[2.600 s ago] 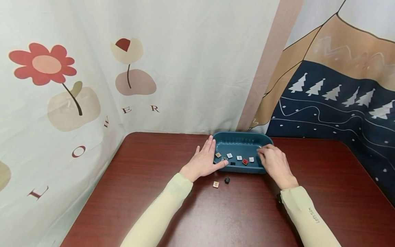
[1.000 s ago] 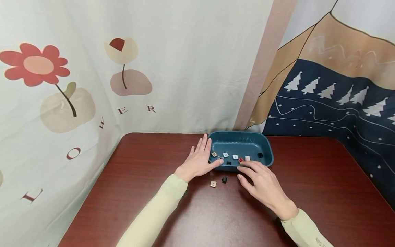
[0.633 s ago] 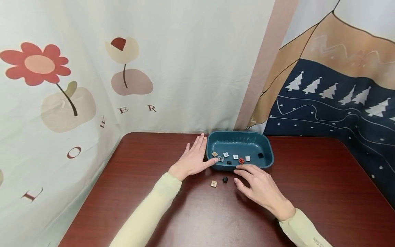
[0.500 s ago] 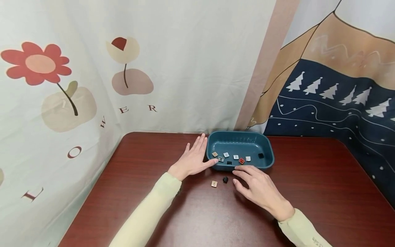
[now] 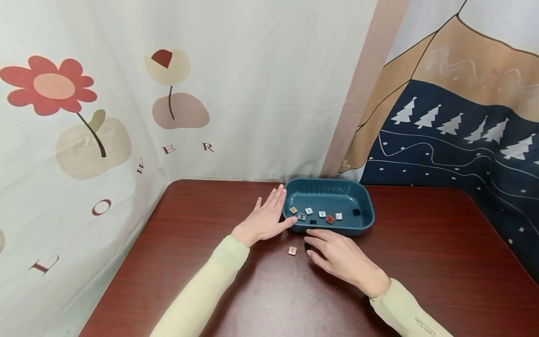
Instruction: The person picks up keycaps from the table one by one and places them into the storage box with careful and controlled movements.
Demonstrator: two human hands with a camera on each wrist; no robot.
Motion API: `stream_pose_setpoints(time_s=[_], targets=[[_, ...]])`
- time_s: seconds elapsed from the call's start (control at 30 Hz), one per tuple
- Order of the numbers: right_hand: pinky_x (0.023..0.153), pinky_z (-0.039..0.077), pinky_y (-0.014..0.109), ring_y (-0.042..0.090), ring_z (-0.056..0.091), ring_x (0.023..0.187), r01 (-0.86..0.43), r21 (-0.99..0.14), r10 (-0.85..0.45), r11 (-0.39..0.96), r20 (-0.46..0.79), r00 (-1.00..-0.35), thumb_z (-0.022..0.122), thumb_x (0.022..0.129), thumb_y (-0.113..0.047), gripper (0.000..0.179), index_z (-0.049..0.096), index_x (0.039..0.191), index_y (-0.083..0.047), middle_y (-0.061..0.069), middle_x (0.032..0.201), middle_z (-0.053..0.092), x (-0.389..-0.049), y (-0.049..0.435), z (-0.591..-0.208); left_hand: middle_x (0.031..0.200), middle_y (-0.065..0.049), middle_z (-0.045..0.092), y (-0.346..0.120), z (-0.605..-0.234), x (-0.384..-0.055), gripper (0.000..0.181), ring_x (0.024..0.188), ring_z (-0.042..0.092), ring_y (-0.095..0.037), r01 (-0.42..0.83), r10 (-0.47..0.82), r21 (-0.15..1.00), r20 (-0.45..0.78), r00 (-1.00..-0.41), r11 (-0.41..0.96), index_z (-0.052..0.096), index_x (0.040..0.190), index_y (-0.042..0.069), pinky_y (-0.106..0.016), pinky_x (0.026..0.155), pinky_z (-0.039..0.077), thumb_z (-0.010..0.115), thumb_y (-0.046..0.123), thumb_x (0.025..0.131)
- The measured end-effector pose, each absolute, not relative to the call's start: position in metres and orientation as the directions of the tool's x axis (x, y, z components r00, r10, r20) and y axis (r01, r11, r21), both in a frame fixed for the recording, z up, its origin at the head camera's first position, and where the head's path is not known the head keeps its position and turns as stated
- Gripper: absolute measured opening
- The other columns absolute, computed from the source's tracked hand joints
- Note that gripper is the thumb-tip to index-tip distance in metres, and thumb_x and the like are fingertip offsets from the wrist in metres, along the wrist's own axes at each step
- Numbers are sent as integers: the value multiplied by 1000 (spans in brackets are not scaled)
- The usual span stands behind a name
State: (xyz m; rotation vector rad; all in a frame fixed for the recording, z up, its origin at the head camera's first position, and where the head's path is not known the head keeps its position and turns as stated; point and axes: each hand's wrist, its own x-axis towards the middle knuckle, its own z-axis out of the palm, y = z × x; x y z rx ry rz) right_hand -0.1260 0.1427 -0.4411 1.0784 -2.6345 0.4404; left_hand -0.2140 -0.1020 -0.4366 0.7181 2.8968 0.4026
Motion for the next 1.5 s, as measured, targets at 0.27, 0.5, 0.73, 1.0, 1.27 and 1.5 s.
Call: stream_pose_setpoints(time_s=[0.27, 0.5, 0.73, 1.0, 1.27, 1.5], targets=[[96, 56, 42, 25, 66, 120, -721, -147, -667, 677, 291, -685, 78, 93, -25, 40, 74, 125, -2, 13, 131, 69, -129, 136, -442, 174, -6, -6, -97, -437, -211, 83, 160, 3, -25, 436, 470, 293, -56, -881, 851, 2, 166, 5, -60, 124, 11, 35, 54, 107], [89, 59, 39, 23, 71, 109, -750, -121, -707, 650, 268, -655, 81, 91, -16, 33, 75, 120, -2, 12, 122, 72, -134, 129, -441, 174, -5, -6, -96, -439, -211, 80, 160, 1, -22, 430, 465, 291, -62, -883, 855, 2, 167, 7, -60, 124, 10, 38, 49, 108], [77, 59, 34, 17, 69, 90, -752, -126, -717, 647, 236, -656, 78, 91, -8, 19, 77, 110, -6, 4, 103, 71, -137, 126, -445, 174, -6, -5, -95, -437, -211, 81, 160, 2, -23, 442, 473, 275, -59, -879, 854, 3, 167, 8, -60, 124, 10, 35, 54, 108], [66, 55, 30, 16, 64, 75, -740, -81, -713, 668, 216, -667, 77, 90, -3, 10, 78, 98, -9, 2, 87, 65, -137, 125, -447, 174, -5, -6, -93, -435, -210, 82, 160, 1, -23, 431, 466, 277, -71, -882, 859, 4, 167, 6, -61, 123, 10, 36, 54, 108], [56, 49, 27, 14, 56, 64, -733, -80, -707, 676, 211, -675, 78, 88, -1, 8, 76, 88, -9, 1, 78, 55, -134, 125, -447, 174, -5, -7, -93, -434, -209, 82, 160, 1, -23, 421, 457, 282, -76, -886, 862, 4, 167, 6, -60, 124, 10, 38, 53, 108], [58, 51, 28, 13, 57, 67, -734, -114, -698, 670, 241, -675, 79, 88, -3, 6, 77, 89, -9, -1, 80, 56, -129, 130, -447, 174, -5, -6, -94, -434, -208, 82, 160, 2, -23, 421, 456, 275, -80, -886, 865, 4, 166, 6, -60, 124, 10, 37, 53, 108]])
